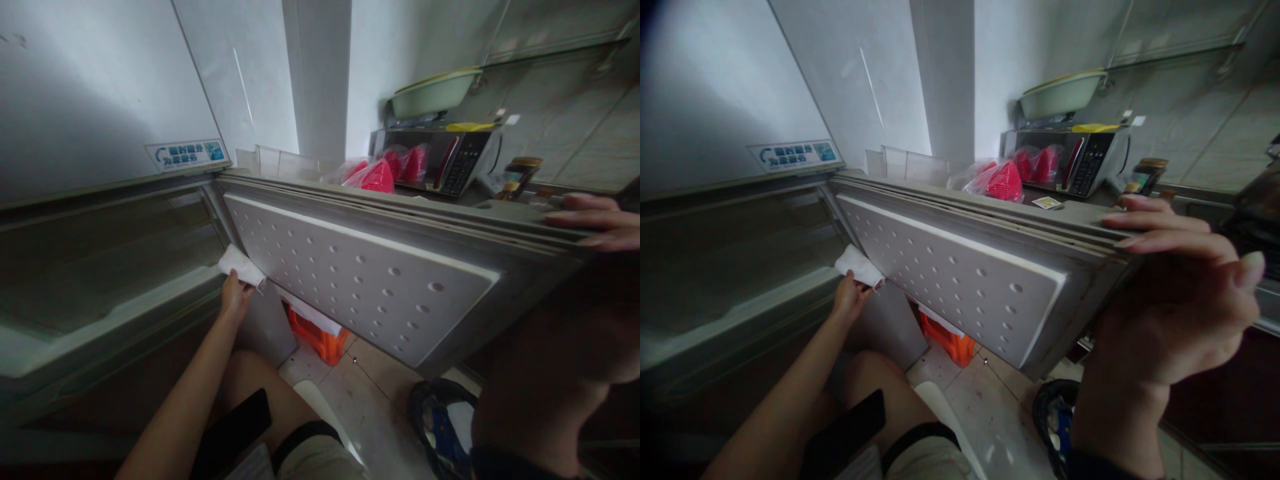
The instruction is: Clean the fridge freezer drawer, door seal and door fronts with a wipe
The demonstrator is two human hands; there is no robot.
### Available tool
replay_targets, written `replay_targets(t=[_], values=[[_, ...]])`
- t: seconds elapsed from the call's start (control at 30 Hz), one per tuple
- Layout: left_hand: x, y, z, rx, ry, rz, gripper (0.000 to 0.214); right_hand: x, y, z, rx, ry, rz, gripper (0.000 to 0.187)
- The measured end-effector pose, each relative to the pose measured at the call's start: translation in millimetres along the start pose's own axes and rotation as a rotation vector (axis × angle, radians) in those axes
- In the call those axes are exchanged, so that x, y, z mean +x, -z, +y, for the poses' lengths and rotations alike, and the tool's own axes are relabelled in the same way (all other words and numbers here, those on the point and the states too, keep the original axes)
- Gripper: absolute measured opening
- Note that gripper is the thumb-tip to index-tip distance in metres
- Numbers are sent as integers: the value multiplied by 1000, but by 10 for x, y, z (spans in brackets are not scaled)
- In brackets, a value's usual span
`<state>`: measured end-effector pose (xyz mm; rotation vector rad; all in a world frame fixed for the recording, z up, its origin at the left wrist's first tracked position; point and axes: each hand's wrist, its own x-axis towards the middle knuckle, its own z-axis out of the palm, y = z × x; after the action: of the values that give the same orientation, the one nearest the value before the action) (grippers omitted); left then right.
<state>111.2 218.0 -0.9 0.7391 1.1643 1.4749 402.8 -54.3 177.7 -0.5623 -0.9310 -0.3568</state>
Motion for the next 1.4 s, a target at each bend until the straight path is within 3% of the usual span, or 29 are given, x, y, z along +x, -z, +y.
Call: replay_targets(t=[0.17, 0.27, 0.37, 0.5, 0.63, 0.73, 0.87, 1.07, 1.27, 1.4], values=[[84, 263, 220, 188, -154, 23, 18, -9, 6, -18, -42, -2, -31, 84], [95, 304, 307, 309, -319, 1, 16, -14, 39, 2, -60, 8, -52, 72], [36, 165, 238, 378, -460, -64, 25, 33, 120, 103, -86, 92, -82, 69], [-90, -156, -44, 378, -568, -113, 39, 95, 152, 179, -43, 167, -88, 81], [-80, -324, -269, 360, -598, -61, 42, 29, 8, 30, -42, 30, -10, 96], [30, -297, -316, 381, -596, 7, 40, -12, -69, -68, -66, -50, 36, 95], [149, -200, -294, 467, -574, 21, 35, 34, -9, -33, -93, -45, 41, 85], [185, -123, -160, 705, -616, -153, 37, 43, 60, 3, -115, -3, -67, 91], [208, -55, 70, 1036, -641, -298, 42, -13, -21, -58, -76, -31, -1, 89], [76, -65, 192, 1217, -672, -418, 38, -19, -61, -97, -112, -65, 38, 87]])
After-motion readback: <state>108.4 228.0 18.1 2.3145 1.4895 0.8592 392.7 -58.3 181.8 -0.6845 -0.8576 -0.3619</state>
